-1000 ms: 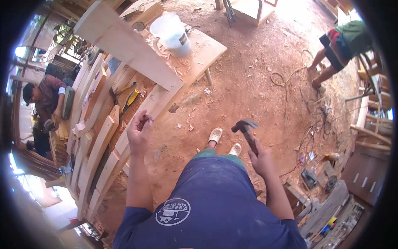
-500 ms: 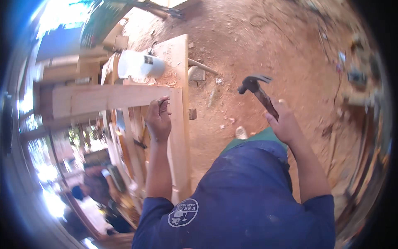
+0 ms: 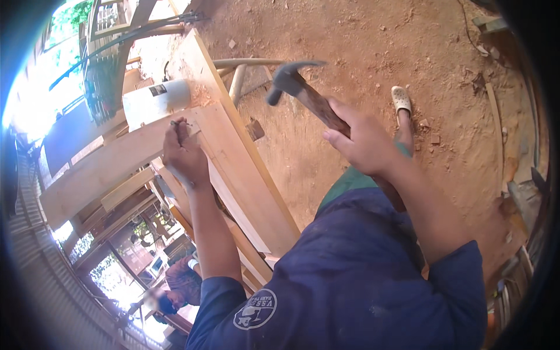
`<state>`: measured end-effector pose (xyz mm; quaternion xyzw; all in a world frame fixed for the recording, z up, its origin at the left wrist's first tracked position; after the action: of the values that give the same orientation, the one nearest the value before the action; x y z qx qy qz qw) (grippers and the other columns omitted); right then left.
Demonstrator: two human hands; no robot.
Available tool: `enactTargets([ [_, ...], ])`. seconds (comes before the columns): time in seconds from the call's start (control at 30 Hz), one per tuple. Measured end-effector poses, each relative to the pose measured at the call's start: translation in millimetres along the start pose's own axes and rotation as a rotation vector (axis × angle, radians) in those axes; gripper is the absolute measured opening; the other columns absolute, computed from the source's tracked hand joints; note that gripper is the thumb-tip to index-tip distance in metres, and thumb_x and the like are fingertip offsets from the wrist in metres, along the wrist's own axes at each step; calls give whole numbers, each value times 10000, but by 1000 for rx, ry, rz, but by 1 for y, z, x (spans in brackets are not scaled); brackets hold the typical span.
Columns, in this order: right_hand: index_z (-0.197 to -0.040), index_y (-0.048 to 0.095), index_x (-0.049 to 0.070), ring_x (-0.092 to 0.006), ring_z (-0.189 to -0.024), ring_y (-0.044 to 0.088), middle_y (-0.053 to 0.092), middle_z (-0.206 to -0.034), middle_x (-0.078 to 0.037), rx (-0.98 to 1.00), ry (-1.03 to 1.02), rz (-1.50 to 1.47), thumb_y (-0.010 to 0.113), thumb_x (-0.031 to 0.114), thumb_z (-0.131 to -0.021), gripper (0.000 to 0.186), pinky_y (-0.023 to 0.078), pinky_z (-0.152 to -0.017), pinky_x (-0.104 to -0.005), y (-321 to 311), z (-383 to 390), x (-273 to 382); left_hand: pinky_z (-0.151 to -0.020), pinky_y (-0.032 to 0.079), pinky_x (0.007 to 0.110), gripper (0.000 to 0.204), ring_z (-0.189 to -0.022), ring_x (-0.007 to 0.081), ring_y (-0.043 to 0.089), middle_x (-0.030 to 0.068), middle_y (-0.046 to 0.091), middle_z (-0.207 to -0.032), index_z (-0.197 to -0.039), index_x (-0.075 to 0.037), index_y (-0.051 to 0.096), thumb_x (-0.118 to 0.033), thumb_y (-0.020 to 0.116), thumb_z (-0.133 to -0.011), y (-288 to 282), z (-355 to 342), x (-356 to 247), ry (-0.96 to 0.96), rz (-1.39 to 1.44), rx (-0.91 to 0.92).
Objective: The person constructs a wooden frame by hammering a nail into a joint, checking the alignment, and then sanding the wood surfaces with a piece of sandpaper.
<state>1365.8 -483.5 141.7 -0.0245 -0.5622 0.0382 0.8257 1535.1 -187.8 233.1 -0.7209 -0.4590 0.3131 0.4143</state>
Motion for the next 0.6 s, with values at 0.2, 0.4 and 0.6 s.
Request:
enactTargets([
  [0.2,-1555,426,41,-230,-1148,653,683,-1279,-206,64,-203,-251,699,159,-958,667,494,-995,-369,15,-26,25,-749,594,397,89,-882,319,756,152,768,-970,-1034,-3,714,-64,665,-991,1,-2,1,-19,-32,54],
  [0.4,-1542,440,35,-259,-950,725,703,-1170,-234,46,-335,-129,699,137,-961,644,547,-857,-350,34,-27,32,-730,585,407,90,-862,320,757,134,774,-960,-1039,-29,721,-85,675,-986,4,0,4,33,-55,39],
  [0.6,-1550,431,52,-306,-921,732,709,-1114,-242,-35,-510,-144,711,58,-937,673,550,-840,-331,54,-27,56,-707,577,415,93,-835,320,749,119,773,-949,-1046,-74,732,-127,688,-983,2,-2,2,49,-111,41],
])
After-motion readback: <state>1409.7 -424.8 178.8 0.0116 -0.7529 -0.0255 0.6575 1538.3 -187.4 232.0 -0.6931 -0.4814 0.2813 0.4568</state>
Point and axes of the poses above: each hand's wrist, its own z-axis away from the middle knuckle, its own y-axis out of the palm, x = y × z, the point moved 1 cm from there along -z, towards the middle knuckle
